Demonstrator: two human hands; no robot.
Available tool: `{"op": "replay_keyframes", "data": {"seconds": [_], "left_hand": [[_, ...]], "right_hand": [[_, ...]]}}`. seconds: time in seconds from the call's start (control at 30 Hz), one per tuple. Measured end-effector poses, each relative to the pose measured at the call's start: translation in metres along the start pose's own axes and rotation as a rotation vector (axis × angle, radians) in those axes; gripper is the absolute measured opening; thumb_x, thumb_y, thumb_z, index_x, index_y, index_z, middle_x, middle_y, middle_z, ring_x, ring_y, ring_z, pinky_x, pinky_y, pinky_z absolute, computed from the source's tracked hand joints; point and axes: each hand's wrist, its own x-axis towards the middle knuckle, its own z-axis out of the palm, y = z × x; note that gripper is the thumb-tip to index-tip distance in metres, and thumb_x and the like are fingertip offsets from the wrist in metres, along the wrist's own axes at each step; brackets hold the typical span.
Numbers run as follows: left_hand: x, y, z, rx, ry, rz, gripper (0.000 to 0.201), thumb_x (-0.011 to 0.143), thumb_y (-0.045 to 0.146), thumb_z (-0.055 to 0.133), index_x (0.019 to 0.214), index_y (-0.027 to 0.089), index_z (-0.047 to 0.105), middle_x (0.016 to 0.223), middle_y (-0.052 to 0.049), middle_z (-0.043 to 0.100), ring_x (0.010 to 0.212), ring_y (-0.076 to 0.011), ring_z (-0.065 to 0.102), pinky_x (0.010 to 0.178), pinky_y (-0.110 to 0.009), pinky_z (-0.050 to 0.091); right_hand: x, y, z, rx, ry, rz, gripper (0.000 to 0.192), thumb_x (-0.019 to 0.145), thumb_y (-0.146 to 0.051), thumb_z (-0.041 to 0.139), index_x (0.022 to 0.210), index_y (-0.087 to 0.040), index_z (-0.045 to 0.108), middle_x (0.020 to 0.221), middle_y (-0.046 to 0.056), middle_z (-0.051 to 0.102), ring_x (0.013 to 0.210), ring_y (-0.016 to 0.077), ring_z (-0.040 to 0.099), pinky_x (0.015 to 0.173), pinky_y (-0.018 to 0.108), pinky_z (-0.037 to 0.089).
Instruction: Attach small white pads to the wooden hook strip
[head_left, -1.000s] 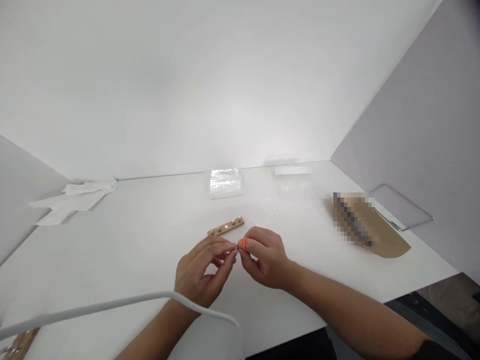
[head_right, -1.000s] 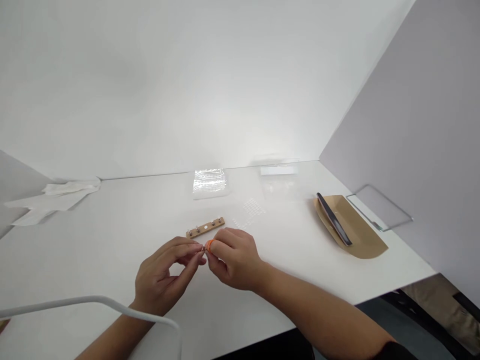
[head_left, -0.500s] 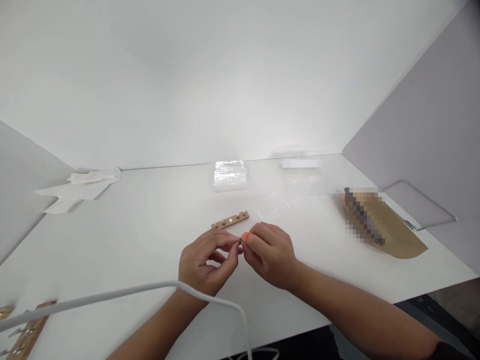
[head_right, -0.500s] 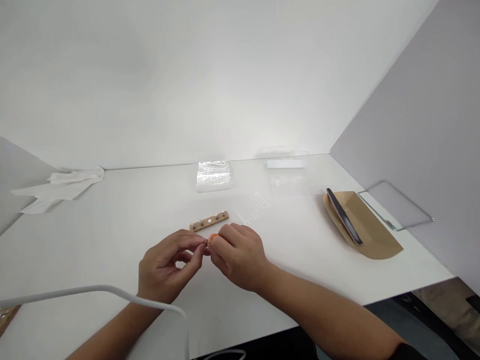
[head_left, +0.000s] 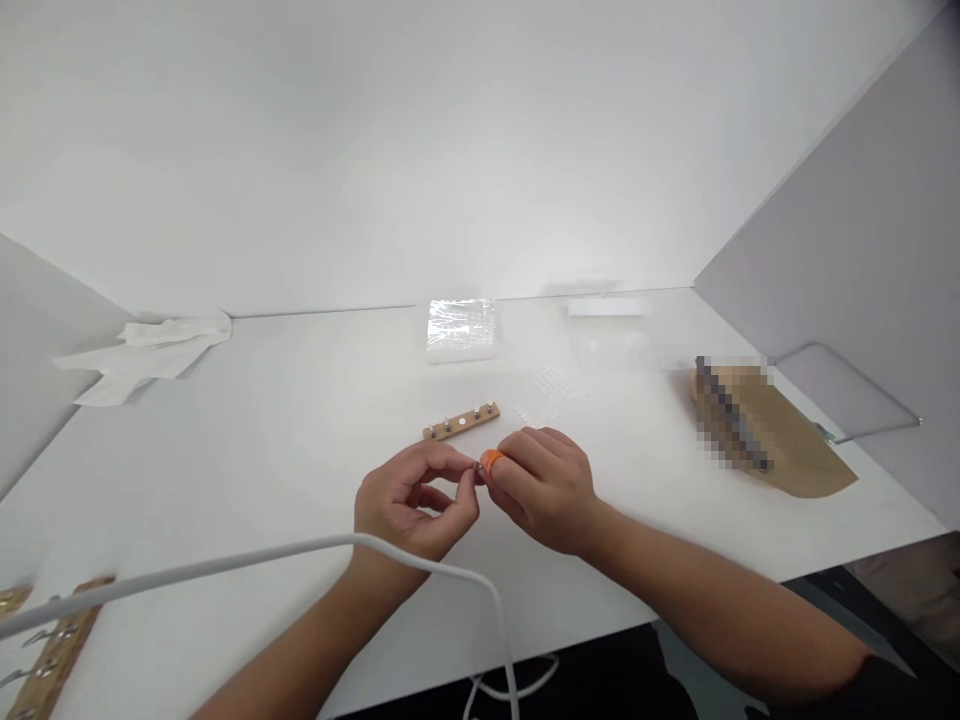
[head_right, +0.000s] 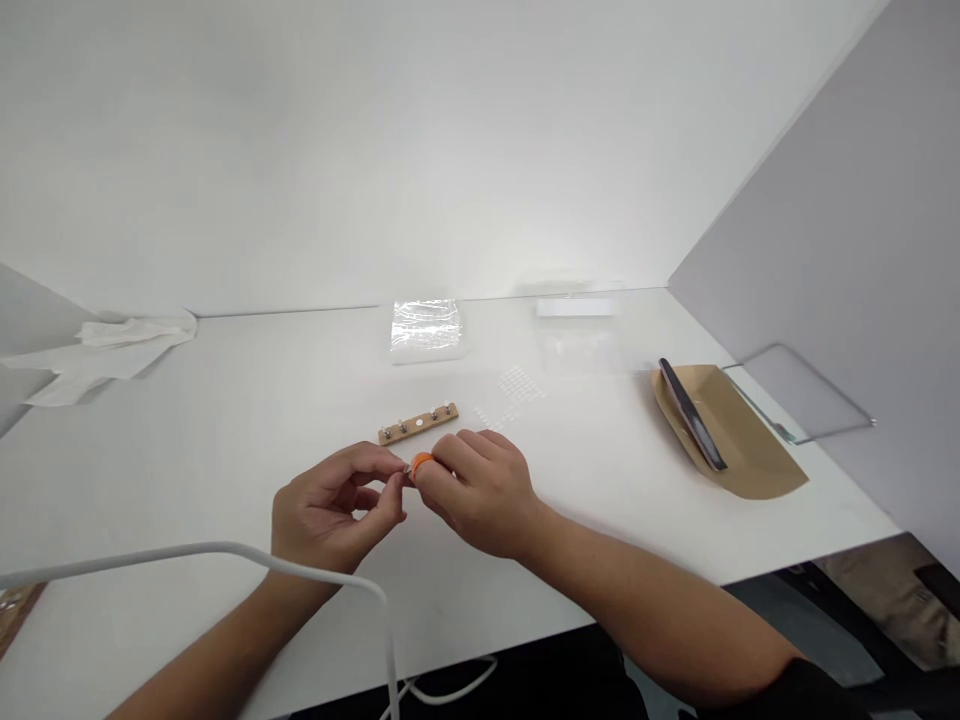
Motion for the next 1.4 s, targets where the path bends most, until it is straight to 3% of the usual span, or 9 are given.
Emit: {"op": "replay_keyframes", "data": {"seconds": [0.27,0.43,0.63,0.97,1.23,1.4], "left_hand": [[0.004,-0.003,-0.007,-0.134,-0.144,-0.028,0.008,0.092,0.020,0.069,0.094,0.019,0.077,0.087,-0.005,0.074,0.077,-0.0189,0.075,0.047,-0.023,0.066],[0.004,0.001,-0.005,-0.152,-0.121,-0.084,0.007,0.091,0.022,0.071,0.093,0.018,0.077,0.086,-0.005,0.074,0.079,-0.0196,0.075,0.047,-0.024,0.067],[0.005,0.007,-0.004,-0.218,-0.101,-0.195,0.004,0.086,0.019,0.072,0.082,0.016,0.073,0.080,-0.003,0.070,0.066,-0.0140,0.068,0.047,-0.025,0.068],[0.008,0.016,-0.005,-0.162,-0.127,-0.399,0.006,0.074,0.019,0.075,0.073,0.015,0.070,0.069,0.000,0.068,0.054,-0.0108,0.063,0.048,-0.025,0.065],[0.012,0.018,-0.006,-0.133,-0.133,-0.485,0.006,0.069,0.021,0.073,0.068,0.016,0.069,0.065,0.000,0.066,0.059,-0.0139,0.065,0.057,-0.030,0.068],[0.012,0.022,-0.007,-0.211,-0.155,-0.516,0.010,0.069,0.024,0.076,0.070,0.015,0.071,0.068,-0.002,0.068,0.066,-0.0176,0.069,0.051,-0.028,0.067]], "right_hand": [[0.000,0.009,-0.002,0.007,0.011,-0.017,0.018,0.098,-0.012,0.062,0.085,-0.023,0.055,0.067,-0.005,0.058,0.059,0.0112,0.048,0.057,0.031,0.033],[0.001,0.012,-0.004,-0.046,0.035,-0.071,0.026,0.097,-0.013,0.067,0.077,-0.023,0.053,0.063,-0.006,0.054,0.056,0.0107,0.043,0.057,0.032,0.032],[0.004,0.007,-0.007,-0.116,0.009,-0.157,0.032,0.098,-0.010,0.065,0.073,-0.024,0.051,0.062,-0.006,0.052,0.055,0.0111,0.042,0.060,0.033,0.034],[0.009,0.011,-0.012,-0.175,0.010,-0.282,0.035,0.095,-0.011,0.070,0.070,-0.023,0.049,0.064,-0.008,0.051,0.058,0.0100,0.040,0.075,0.033,0.041],[0.009,0.011,-0.011,-0.145,-0.012,-0.293,0.034,0.094,-0.010,0.067,0.070,-0.023,0.048,0.065,-0.008,0.053,0.059,0.0106,0.040,0.075,0.032,0.040],[0.009,0.014,-0.013,-0.129,-0.031,-0.266,0.030,0.096,-0.010,0.066,0.073,-0.024,0.052,0.064,-0.009,0.055,0.057,0.0092,0.041,0.075,0.032,0.041]]}}
